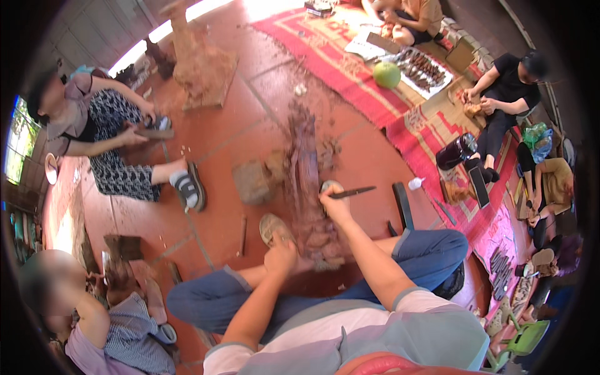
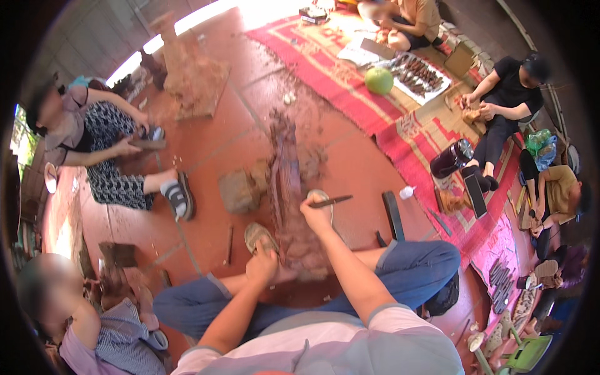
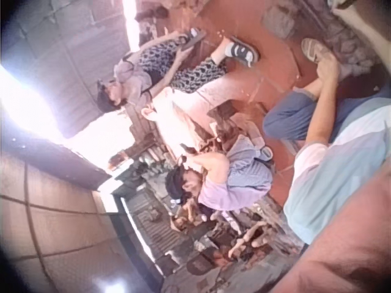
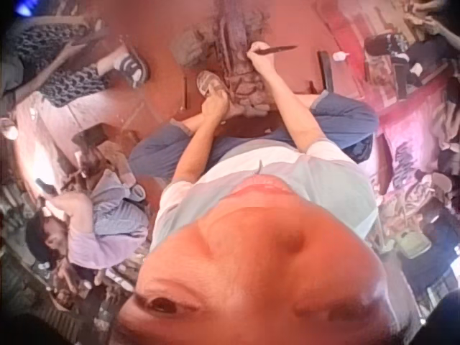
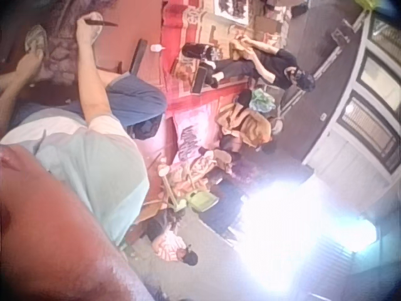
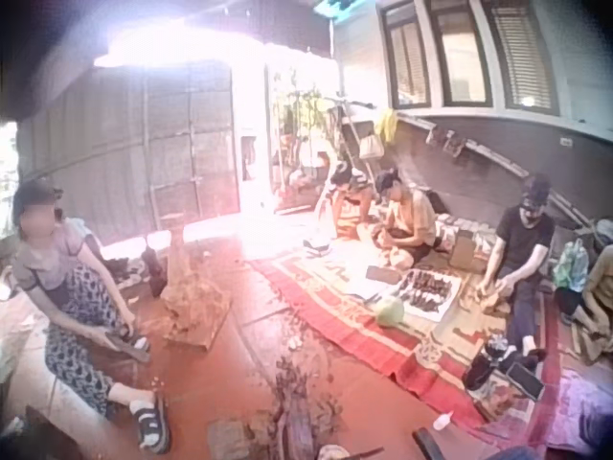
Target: The person sits on the floor and uses a knife to carve a large piece of wood. They hold the wood steady with their left hand while making precise cuts with their right hand. The person occasionally pauses to inspect the wood or adjust their grip.
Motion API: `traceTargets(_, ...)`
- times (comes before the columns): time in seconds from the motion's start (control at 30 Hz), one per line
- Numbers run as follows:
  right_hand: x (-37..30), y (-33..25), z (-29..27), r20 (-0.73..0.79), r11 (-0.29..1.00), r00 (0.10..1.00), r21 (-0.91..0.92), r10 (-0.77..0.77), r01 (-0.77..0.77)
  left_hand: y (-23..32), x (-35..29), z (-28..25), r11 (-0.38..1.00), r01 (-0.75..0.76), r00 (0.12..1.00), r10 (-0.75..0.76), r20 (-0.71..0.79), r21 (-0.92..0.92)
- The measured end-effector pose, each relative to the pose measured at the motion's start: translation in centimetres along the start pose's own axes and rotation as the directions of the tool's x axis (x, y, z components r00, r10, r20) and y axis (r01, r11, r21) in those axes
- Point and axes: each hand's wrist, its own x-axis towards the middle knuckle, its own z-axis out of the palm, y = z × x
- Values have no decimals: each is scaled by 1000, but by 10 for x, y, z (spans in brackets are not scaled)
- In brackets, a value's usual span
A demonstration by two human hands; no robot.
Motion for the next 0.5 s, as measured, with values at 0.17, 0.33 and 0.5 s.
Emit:
traceTargets(0.17,-10,-49,8,1,998,1000,-65,5,-5,-4,0,-2,999,-28,1000,28,-8,21)
traceTargets(0.33,-8,-42,9,-20,998,999,-39,-46,45,-1,1,-3,1000,-22,1000,22,-8,17)
traceTargets(0.5,-11,-40,2,-1,996,996,-6,86,-86,-2,-1,1,1000,-19,1000,19,10,17)
